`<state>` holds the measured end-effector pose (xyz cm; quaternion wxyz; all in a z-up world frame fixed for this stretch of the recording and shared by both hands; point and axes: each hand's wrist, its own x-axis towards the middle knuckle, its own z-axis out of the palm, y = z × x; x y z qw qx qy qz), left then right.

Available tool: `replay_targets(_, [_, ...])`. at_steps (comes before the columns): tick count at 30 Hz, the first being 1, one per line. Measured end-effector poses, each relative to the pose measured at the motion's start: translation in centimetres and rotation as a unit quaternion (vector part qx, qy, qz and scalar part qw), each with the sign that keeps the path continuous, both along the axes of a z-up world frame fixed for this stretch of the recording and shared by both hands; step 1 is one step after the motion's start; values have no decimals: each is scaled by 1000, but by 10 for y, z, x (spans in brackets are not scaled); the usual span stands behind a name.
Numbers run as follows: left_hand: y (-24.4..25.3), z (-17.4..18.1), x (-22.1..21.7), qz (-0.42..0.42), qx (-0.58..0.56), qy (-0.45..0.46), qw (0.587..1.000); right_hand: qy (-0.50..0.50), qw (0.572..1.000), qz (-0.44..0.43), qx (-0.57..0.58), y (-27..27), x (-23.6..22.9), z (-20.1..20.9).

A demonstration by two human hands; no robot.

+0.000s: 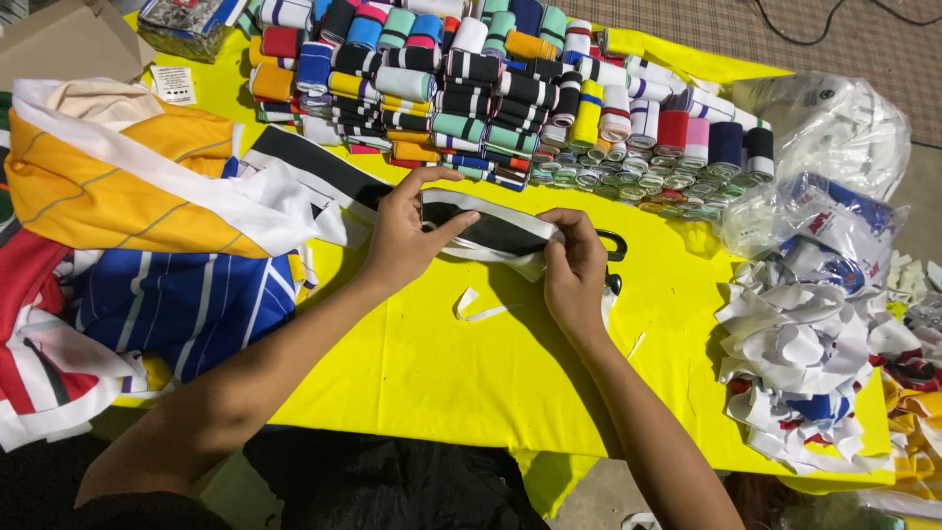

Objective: The person cuts strips of white and black-and-white striped fabric using scissors on a yellow table. They fold the fabric pieces and place them into a pile of similar items.

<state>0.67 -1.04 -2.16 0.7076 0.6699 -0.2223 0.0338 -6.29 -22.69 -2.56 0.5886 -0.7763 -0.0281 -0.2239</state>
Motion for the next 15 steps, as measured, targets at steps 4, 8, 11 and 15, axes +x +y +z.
replay_targets(4, [1, 0, -1, 1, 22, 6, 1000, 17, 1000, 18, 15, -7, 1, -6])
replay_targets(8, [1, 2, -1, 19, 40, 8, 999, 21, 999, -31, 4, -10, 1, -2])
replay_targets(11, [-3, -6, 1, 10, 68, -17, 997, 27, 997, -58, 41, -13, 3, -1])
replay_targets(15, [-5, -17, 2, -44, 152, -52, 986, 75, 968, -100, 219, -6, 7, 1])
